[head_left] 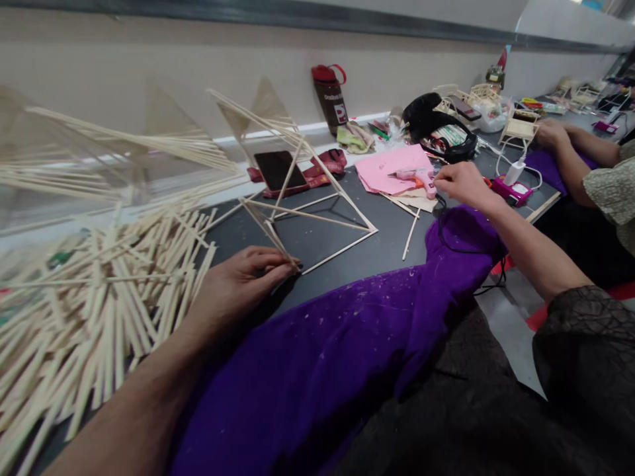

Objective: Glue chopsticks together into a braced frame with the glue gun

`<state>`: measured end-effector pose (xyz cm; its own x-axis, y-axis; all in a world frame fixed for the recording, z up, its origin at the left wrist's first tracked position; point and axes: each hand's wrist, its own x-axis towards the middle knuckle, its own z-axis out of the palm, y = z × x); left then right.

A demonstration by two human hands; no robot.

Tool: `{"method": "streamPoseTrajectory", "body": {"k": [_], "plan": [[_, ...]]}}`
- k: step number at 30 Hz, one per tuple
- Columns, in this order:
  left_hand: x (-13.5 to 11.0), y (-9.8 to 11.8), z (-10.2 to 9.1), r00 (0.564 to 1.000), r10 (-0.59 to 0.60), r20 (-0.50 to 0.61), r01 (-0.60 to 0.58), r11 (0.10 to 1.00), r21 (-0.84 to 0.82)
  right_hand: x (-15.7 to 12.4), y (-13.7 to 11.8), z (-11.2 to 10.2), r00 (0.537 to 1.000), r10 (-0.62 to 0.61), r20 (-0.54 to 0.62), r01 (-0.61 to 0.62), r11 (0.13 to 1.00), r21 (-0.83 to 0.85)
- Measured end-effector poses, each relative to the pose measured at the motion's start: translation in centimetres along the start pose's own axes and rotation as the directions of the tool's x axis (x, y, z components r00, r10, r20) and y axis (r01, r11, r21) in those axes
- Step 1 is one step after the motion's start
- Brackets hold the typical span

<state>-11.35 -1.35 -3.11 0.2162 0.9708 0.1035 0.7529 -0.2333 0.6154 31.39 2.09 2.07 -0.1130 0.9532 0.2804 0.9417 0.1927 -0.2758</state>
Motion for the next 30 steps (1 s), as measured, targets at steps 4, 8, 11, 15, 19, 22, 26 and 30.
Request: {"method": "streamPoseTrajectory", "body": {"k": [4,8,11,15,19,22,26,30], "plan": [[0.1,0.1,0.0,1.000,0.003,-0.001,-0.003,1.000,0.019,2.3,1.3,0.9,0.957,0.280,0.078,-0.278,0.960,-0.034],[0.0,0.1,-0.2,0.999,0.030,-0.012,-0.030,1.000,-0.003,4.7,0.4,2.6,0.901,0.409,0.145,-0.397,0.912,-0.101],[-0.2,0.2,-0.2,0.999,0.037,-0.019,-0.038,0.999,-0.024,6.0,0.7,3.6,0.867,0.459,0.193,-0.451,0.888,-0.089],[-0.3,0.2,-0.1,0.998,0.061,-0.023,-0.061,0.998,-0.022,6.2,1.6,3.8,0.856,0.484,0.180,-0.516,0.794,0.322],[-0.3,0.2,-0.2,0.997,0.079,-0.012,-0.079,0.997,-0.001,5.0,1.3,2.9,0.892,0.449,0.054,-0.373,0.663,0.650],[-0.4,0.3,-0.2,0.996,0.085,-0.009,-0.084,0.996,0.018,3.1,0.3,1.9,0.938,0.339,-0.068,-0.130,0.528,0.840],[-0.5,0.5,0.0,0.994,0.106,-0.022,-0.105,0.994,0.009,-1.3,-1.7,0.9,0.981,0.194,-0.026,-0.057,0.411,0.910],[-0.1,0.3,0.6,0.995,0.095,-0.019,-0.095,0.995,-0.019,-6.3,-4.8,0.7,0.997,0.014,0.072,-0.073,0.274,0.959]]}}
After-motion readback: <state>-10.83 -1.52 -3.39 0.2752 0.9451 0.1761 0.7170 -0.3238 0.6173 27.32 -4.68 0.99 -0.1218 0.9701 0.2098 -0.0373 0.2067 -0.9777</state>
